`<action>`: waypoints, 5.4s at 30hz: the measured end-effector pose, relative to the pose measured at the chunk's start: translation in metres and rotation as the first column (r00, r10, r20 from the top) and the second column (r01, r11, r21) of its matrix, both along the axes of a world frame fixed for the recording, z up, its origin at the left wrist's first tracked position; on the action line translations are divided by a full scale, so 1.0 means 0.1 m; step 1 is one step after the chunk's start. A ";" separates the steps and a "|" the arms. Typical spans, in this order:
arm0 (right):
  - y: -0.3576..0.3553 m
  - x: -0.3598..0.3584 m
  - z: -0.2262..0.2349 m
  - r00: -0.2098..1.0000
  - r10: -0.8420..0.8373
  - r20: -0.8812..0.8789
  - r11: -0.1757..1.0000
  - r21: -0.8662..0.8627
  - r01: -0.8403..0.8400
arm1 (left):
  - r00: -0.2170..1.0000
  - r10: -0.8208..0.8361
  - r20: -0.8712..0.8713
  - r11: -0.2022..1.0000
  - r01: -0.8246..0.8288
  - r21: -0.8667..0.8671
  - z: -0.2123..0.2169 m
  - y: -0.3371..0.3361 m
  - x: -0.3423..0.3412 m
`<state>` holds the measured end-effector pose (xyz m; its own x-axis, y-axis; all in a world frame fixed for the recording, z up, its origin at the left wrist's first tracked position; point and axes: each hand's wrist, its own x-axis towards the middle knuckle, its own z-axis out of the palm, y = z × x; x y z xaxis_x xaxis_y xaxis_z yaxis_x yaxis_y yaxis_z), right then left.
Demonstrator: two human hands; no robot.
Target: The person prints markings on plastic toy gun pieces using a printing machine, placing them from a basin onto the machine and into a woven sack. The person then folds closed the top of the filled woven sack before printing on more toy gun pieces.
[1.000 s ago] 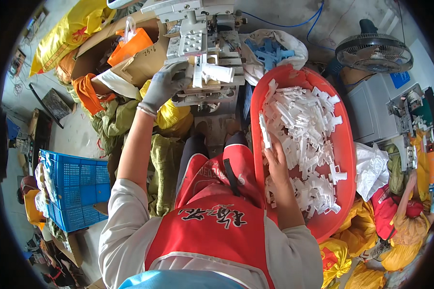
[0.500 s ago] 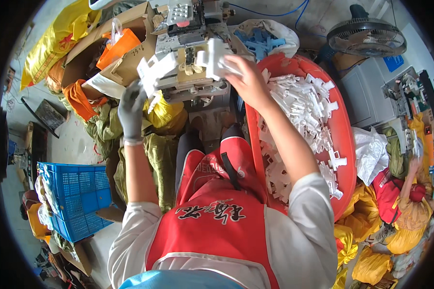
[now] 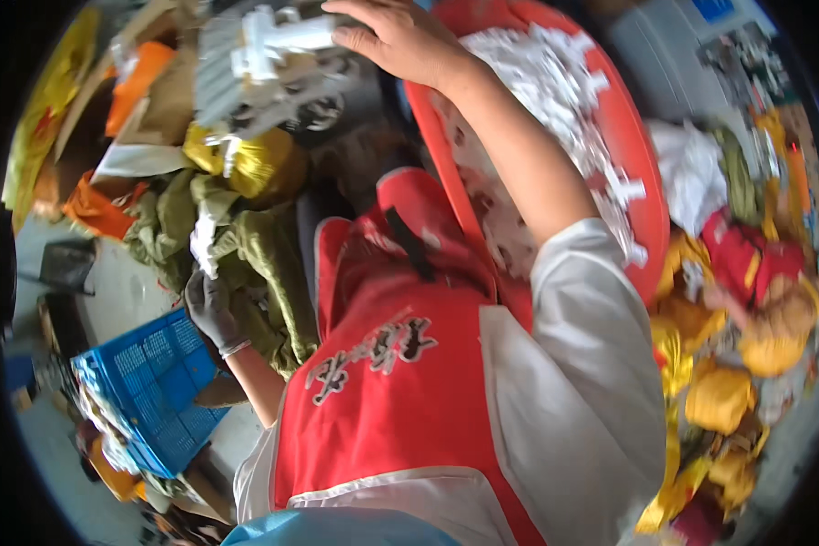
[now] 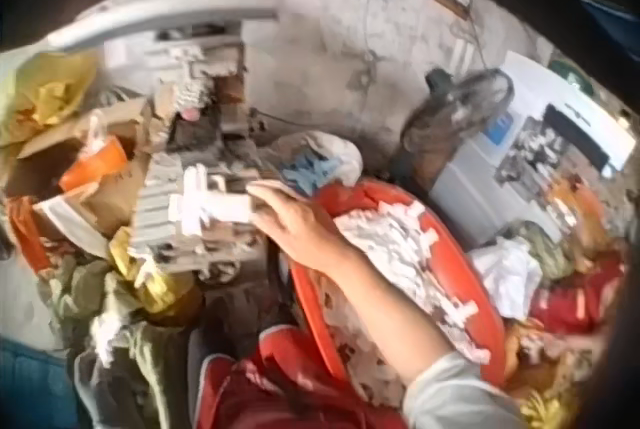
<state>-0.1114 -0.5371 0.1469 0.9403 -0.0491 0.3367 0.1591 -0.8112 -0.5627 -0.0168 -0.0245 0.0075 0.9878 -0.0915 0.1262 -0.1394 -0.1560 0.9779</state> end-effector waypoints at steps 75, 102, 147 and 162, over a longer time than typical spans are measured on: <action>0.34 -1.14 -0.92 0.904 -0.363 0.227 0.172 0.969 -0.175 | 0.638 -0.556 0.534 0.827 0.358 0.434 1.52 -2.55 1.08; -0.28 -1.49 -1.68 0.690 -0.532 -0.491 0.820 -0.094 0.565 | 0.991 -0.010 0.137 0.640 -0.099 0.762 -0.59 0.87 -0.03; 1.59 -1.56 -1.17 0.947 -0.296 0.125 0.955 0.053 0.292 | 0.516 -0.776 -0.362 0.612 0.478 -0.630 0.42 -2.06 -1.02; 1.13 -1.69 -1.40 0.947 -0.312 0.080 -0.030 0.995 -0.094 | 0.703 -0.369 0.608 0.919 0.177 0.352 1.44 -2.08 0.55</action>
<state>-0.2803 -0.4241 0.0073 0.7914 -0.6112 0.0071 0.4001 0.5092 -0.7620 0.0378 -0.2327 0.1515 0.5911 -0.4658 0.6585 -0.7992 -0.2283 0.5560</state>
